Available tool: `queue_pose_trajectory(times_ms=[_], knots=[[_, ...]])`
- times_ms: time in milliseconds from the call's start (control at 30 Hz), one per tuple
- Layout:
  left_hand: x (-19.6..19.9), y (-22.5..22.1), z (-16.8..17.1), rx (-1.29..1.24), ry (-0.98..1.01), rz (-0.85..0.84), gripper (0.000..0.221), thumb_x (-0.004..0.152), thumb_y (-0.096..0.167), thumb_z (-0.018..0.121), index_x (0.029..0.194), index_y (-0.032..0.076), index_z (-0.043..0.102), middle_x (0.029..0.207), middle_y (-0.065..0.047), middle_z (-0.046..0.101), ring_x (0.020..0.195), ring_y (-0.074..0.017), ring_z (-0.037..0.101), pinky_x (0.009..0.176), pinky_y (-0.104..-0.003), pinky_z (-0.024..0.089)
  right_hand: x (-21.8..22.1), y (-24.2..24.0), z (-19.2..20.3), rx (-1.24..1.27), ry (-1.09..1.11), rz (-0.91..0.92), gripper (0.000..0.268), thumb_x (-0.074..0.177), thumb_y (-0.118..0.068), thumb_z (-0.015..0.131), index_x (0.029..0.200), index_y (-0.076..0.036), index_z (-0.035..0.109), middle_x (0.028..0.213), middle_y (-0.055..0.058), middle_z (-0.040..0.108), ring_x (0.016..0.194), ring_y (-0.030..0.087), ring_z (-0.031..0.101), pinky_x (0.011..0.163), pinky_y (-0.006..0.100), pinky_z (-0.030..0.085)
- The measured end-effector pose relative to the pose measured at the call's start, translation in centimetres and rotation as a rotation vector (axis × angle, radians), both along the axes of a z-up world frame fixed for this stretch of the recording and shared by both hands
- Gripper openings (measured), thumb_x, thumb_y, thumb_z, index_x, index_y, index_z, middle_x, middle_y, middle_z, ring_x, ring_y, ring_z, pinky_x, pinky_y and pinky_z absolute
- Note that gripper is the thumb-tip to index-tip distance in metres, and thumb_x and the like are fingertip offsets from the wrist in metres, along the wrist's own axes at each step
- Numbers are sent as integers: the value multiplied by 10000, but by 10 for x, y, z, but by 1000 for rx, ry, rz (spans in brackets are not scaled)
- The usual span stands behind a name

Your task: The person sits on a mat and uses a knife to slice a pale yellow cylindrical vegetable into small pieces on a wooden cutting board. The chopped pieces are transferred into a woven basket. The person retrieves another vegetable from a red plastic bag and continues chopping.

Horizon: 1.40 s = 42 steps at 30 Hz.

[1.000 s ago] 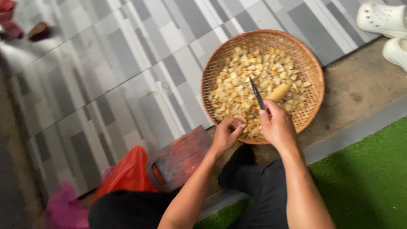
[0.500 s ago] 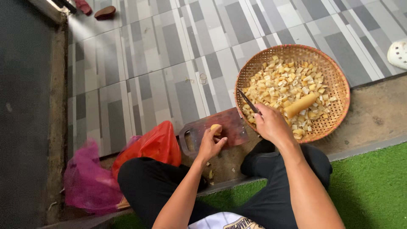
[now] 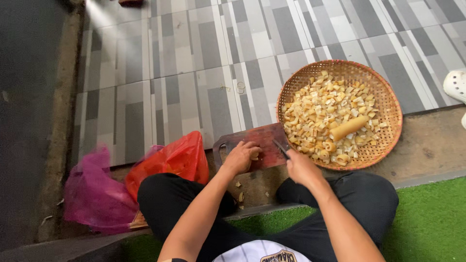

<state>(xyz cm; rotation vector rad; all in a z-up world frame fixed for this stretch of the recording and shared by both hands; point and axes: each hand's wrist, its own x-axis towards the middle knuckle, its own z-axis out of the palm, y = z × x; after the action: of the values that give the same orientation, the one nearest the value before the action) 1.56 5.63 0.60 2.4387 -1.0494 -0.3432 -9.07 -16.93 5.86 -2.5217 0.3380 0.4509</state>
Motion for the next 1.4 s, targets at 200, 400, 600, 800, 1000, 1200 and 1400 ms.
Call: queue_pose_trajectory(times_ms=[200,400,600,800,1000,1200,1400], knots=[[-3,1,3,8,169,168,627,735,186,861,1304,140,601,1292,-78,569,1192,-345,569,965,-468,487,-31,34,-4,46,81,49,529,950,-133,516,1476,-147,456,1083,220,721,953,420,704,802,530,562],[-2,20,14,-205,147,80,479,733,73,801,1189,120,658,1242,-42,629,1150,-338,628,903,-442,528,-31,56,17,-32,-10,143,710,900,-89,524,1567,-264,355,1111,157,693,886,412,688,768,528,556],[2,21,8,-153,169,109,418,757,129,821,1139,145,651,1128,-47,618,1082,-346,630,863,-467,517,-27,62,12,-125,-17,210,715,900,-114,555,1562,-306,362,1026,153,669,832,398,680,752,514,556],[4,17,3,-118,126,102,445,738,196,857,1102,124,611,1092,-65,587,1062,-353,621,848,-493,501,-32,61,4,-76,-61,198,758,885,-90,569,1574,-313,346,951,146,638,774,400,660,717,516,547],[4,11,8,-15,70,153,533,658,264,913,1067,114,607,1089,-52,573,1047,-325,589,891,-467,502,-35,59,1,-72,-63,184,760,898,-88,560,1583,-335,339,937,143,632,751,387,664,707,498,555],[8,11,8,-48,80,111,509,655,246,909,1103,153,685,1062,-26,596,1021,-300,588,891,-447,504,-39,57,-4,-69,-94,187,738,908,-98,565,1572,-336,350,933,130,630,775,374,661,709,488,558],[7,10,6,-31,50,109,430,703,244,896,1072,131,706,1014,-27,615,972,-288,589,882,-427,508,-41,58,-7,-42,-130,172,750,914,-86,558,1589,-320,332,925,130,626,783,364,660,713,478,562]])
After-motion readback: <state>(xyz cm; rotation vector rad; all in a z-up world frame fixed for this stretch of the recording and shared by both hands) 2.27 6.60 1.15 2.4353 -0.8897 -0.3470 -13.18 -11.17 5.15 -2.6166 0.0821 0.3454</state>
